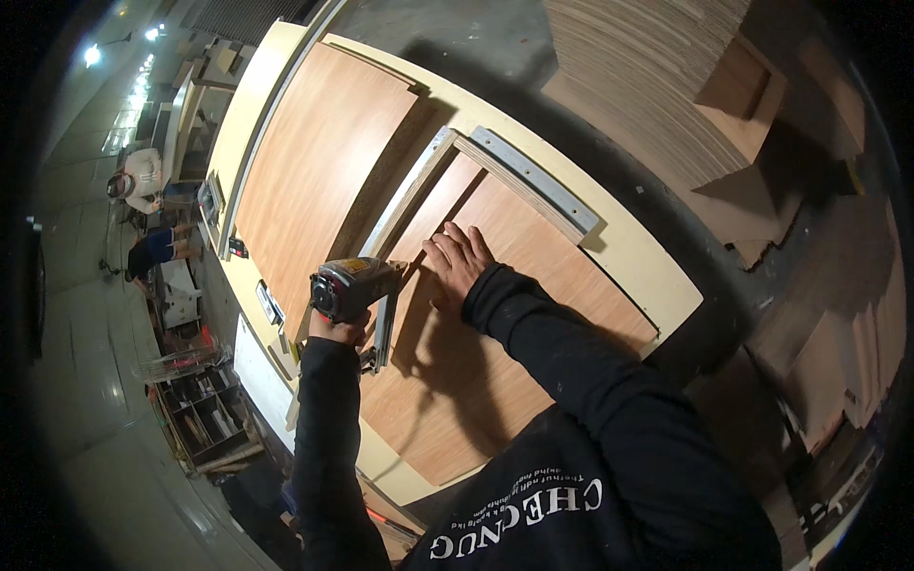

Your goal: The person taps a wooden frame with a hammer and stacks it onto a pile. The person then positions wooden strips onto a panel and fastens them using a pneumatic nail gun.

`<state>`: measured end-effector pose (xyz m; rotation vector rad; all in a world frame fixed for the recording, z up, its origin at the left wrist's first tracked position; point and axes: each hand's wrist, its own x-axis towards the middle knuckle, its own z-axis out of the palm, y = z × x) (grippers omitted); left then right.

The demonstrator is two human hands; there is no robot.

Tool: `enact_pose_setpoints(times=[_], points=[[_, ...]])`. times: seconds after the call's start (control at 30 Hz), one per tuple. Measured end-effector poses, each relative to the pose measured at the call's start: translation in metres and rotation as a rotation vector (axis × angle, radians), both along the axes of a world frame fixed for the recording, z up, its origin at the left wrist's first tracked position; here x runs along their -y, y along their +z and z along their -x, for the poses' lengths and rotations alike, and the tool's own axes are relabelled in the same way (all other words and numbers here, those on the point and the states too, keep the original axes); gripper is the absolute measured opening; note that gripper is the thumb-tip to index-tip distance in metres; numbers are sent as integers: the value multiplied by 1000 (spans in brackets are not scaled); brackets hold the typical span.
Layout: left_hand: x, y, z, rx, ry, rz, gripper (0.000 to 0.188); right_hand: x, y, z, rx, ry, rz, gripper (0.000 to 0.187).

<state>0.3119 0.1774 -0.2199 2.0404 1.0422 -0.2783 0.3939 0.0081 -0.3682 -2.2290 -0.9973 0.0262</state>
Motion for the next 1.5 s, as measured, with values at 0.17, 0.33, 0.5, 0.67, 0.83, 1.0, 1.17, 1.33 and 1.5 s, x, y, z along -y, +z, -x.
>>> enact_pose_setpoints(times=[0.17, 0.33, 0.5, 0.67, 0.83, 1.0, 1.17, 1.33, 1.5], points=[[-2, -1, -14, -7, -53, 56, 33, -1, -3, -4, 17, -46, -155, 39], [1, 1, -19, -76, -167, -73, 34, -1, -6, -3, 68, -34, -107, 43], [-3, -15, 2, 61, -80, -52, 16, -2, -6, 1, 65, 27, -195, 55], [-4, 5, 19, 98, 249, 457, 22, 15, 28, -9, -116, 72, 38, 79], [-10, 8, 102, 384, 499, 552, 34, -2, 38, -1, -77, 107, -46, 83], [-22, -20, 133, 582, 920, 598, 34, -5, 31, 7, 58, 25, 48, 77], [-34, -46, 167, -80, 497, -409, 51, -1, 14, 10, 190, 126, 6, 75], [-11, -38, 322, 217, 668, -659, 41, 31, -33, -7, 150, 308, -222, 54], [10, -44, 556, -379, 1096, -448, 44, 102, -77, -23, -21, 60, -147, 49]])
